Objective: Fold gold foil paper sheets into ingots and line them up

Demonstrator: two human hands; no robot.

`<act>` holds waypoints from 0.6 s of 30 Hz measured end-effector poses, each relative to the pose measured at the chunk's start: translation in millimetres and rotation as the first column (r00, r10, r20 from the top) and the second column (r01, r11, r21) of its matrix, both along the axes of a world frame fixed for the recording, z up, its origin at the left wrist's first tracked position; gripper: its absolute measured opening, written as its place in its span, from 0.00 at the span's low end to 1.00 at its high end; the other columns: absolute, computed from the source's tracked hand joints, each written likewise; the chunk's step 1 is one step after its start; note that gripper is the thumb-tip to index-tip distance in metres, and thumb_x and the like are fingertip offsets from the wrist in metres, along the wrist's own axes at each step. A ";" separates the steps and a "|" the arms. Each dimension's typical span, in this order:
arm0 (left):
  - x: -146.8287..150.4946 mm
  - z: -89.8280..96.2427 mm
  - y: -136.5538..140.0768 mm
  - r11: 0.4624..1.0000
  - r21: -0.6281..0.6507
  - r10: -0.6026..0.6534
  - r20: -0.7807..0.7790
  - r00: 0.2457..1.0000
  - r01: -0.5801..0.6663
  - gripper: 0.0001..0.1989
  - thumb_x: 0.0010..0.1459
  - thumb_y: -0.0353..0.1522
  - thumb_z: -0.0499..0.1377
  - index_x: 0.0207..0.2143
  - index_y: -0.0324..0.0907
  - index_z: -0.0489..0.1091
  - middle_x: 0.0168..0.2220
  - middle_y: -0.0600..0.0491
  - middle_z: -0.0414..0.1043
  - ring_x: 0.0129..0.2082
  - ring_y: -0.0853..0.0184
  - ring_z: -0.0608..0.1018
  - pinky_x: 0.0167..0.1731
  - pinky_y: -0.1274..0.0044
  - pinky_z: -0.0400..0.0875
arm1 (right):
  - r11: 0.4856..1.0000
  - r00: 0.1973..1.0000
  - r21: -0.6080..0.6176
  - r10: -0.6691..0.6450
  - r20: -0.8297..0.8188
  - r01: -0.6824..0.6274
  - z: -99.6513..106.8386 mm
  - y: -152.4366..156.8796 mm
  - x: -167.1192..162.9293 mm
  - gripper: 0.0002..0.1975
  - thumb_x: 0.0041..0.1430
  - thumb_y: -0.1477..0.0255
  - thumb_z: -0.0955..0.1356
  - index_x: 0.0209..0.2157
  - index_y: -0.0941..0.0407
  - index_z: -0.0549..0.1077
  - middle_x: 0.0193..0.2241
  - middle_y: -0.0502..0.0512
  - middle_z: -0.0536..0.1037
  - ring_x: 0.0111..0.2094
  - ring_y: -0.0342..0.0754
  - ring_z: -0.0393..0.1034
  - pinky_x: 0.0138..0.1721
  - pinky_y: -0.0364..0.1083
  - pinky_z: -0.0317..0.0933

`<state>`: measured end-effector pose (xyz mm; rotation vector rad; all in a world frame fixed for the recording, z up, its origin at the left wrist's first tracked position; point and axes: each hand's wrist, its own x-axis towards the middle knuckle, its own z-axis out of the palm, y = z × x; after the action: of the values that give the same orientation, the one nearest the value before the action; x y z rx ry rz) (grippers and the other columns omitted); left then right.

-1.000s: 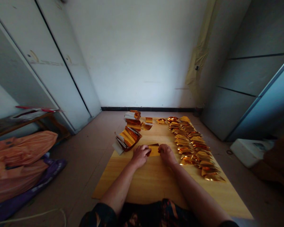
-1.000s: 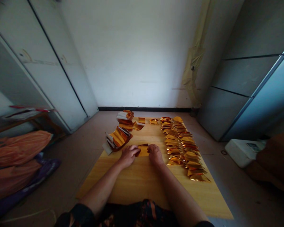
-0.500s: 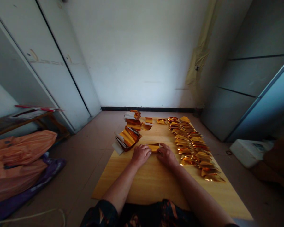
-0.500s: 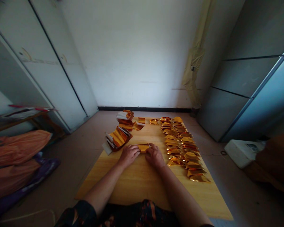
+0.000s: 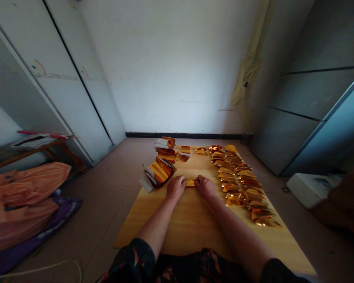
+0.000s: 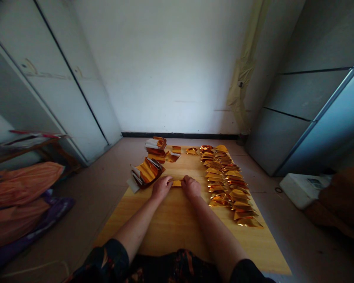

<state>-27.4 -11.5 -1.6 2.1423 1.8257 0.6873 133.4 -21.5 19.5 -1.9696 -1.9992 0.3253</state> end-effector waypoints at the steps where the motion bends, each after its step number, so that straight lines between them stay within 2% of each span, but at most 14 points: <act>1: 1.0 0.9 0.3 1.000 -0.008 0.014 -0.021 1.000 -0.015 0.13 0.58 0.30 0.55 0.45 0.44 0.71 0.44 0.52 0.75 0.45 0.67 0.74 0.45 0.77 0.65 | 1.000 1.000 -0.004 -0.013 0.022 0.014 0.3 0.2 -1.7 0.10 0.61 0.67 0.62 0.37 0.53 0.73 0.35 0.54 0.79 0.33 0.45 0.71 0.29 0.41 0.53; 11: 7.1 14.3 -0.7 0.997 -0.059 0.040 -0.220 0.975 -0.054 0.13 0.60 0.33 0.52 0.46 0.46 0.69 0.44 0.51 0.73 0.44 0.66 0.74 0.41 0.78 0.65 | 0.999 0.990 0.052 -0.005 0.141 -0.002 -6.5 -0.2 -9.0 0.08 0.62 0.71 0.61 0.38 0.56 0.71 0.36 0.58 0.77 0.37 0.48 0.72 0.35 0.43 0.56; 18: 11.7 19.4 -1.3 0.996 -0.064 0.048 -0.279 0.959 -0.069 0.12 0.61 0.34 0.50 0.44 0.45 0.70 0.42 0.49 0.73 0.41 0.64 0.75 0.37 0.76 0.65 | 0.998 0.992 0.069 -0.017 0.124 0.008 -7.5 -2.3 -8.1 0.07 0.61 0.72 0.62 0.39 0.56 0.69 0.37 0.57 0.74 0.36 0.47 0.69 0.34 0.42 0.55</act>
<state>-15.7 -12.8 17.9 2.2371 2.0246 0.3377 125.2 -23.7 12.0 -2.0044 -2.0433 0.1316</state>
